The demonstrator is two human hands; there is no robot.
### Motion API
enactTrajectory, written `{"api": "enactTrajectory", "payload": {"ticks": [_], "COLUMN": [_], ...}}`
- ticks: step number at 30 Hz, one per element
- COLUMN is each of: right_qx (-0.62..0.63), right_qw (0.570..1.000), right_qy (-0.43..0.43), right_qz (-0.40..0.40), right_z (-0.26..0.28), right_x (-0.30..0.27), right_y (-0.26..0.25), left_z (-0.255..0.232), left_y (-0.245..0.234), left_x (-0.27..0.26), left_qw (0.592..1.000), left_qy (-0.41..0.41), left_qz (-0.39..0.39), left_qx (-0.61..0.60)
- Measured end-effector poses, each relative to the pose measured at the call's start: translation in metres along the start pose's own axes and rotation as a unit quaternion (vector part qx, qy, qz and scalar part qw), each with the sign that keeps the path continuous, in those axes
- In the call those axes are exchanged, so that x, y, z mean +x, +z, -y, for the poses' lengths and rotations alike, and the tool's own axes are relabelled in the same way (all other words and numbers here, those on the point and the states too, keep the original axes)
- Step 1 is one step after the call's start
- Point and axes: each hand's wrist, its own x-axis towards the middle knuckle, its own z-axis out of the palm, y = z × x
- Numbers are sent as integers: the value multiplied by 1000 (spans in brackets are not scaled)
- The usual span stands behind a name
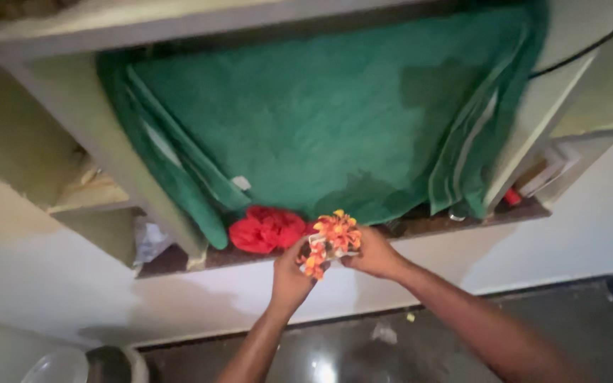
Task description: The person wipes a small potted artificial plant with a red cloth, cleaning the pot and the orange flowers. After cleaning, the person places the plant on a shelf next to other decorative items.
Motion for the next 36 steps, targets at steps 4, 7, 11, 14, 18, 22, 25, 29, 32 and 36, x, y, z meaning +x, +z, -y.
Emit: {"api": "enactTrajectory", "payload": {"ticks": [4,7,11,14,18,22,25,29,32,36], "right_qx": [-95,-95,-104,-89,-163,-213,-244,-235,-231,-192], "right_qw": [994,994,994,995,986,976,968,970,972,972], "right_qy": [50,45,12,39,12,24,38,-31,46,134], "right_qz": [-33,-36,-25,-16,-32,-35,-32,-52,-27,-20], "right_z": [-28,-54,-88,-114,-150,-180,-191,-193,-196,-198], "right_x": [15,21,31,38,58,67,74,86,99,109], "right_y": [22,31,35,39,43,47,50,57,65,71], "left_z": [40,66,98,119,143,160,172,185,191,195], "left_y": [-11,-9,-1,7,15,20,19,16,10,4], "left_x": [8,10,16,17,27,33,35,40,44,53], "left_qw": [999,999,999,999,1000,998,997,998,999,994], "left_qy": [31,35,-4,-30,9,-34,-20,-28,-25,34], "left_qz": [-8,-3,13,9,-23,-18,-31,-29,-31,-73], "left_qx": [44,41,39,33,7,48,71,39,-16,73]}}
